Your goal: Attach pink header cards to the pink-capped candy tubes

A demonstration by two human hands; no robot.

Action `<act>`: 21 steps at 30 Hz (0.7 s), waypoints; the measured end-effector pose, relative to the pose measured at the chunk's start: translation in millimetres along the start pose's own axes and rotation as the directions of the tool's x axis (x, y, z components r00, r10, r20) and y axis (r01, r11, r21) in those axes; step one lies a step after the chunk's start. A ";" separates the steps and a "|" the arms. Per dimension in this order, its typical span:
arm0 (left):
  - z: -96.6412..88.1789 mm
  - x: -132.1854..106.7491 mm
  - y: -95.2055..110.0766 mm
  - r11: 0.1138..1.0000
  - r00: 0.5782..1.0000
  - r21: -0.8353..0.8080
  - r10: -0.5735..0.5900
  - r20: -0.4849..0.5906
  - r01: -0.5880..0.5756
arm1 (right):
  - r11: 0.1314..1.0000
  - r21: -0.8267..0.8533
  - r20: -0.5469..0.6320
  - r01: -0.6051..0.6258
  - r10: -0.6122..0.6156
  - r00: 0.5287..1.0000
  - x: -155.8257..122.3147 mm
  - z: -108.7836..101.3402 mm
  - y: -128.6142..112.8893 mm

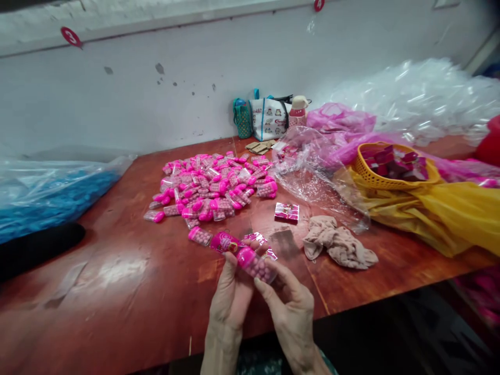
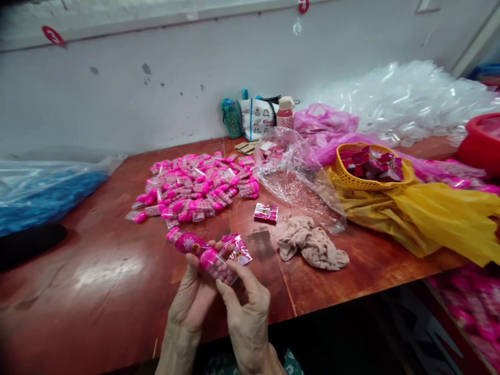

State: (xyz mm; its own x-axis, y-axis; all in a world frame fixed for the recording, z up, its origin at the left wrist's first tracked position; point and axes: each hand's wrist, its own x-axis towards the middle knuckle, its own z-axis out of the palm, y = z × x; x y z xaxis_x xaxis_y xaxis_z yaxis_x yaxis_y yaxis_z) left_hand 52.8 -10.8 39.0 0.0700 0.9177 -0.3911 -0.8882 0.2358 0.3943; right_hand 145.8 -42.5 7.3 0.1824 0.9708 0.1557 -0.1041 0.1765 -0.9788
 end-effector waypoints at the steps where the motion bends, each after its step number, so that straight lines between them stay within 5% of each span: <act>1: -1.3 -0.6 -2.1 0.999 0.999 0.025 0.026 0.020 -0.027 | 0.998 0.050 -0.008 -0.032 0.033 0.999 0.5 -0.2 -1.4; 5: -6.5 -1.5 -6.4 0.972 0.984 0.164 0.155 0.088 -0.168 | 0.958 0.256 0.005 -0.128 0.131 0.991 2.6 0.5 -5.1; 9: -7.2 -0.6 -6.4 0.948 0.981 0.254 0.177 0.082 -0.192 | 0.921 0.346 0.039 -0.179 0.177 0.983 1.9 2.6 -2.9; 14: -2.0 2.1 -9.0 0.962 0.994 0.254 0.108 -0.020 -0.100 | 0.999 0.010 -0.005 0.047 -0.047 0.999 -0.9 1.0 3.3; 17: -0.5 4.2 -10.5 0.967 0.989 0.239 0.113 -0.097 -0.087 | 0.956 -0.178 0.018 0.234 -0.235 0.972 -0.5 -2.1 6.0; 21: -2.8 5.6 -11.7 0.961 0.979 0.232 0.179 -0.095 -0.153 | 0.963 -0.179 0.024 0.199 -0.198 0.980 1.2 -3.5 8.5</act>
State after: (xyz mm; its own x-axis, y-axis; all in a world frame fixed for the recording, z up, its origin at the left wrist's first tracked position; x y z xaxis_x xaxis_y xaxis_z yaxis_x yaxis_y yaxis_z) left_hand 62.3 -9.4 29.9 -0.1339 0.9104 -0.3914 -0.7587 0.1599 0.6316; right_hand 148.6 -40.3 -1.3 0.1762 0.9202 0.3496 0.1111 0.3343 -0.9359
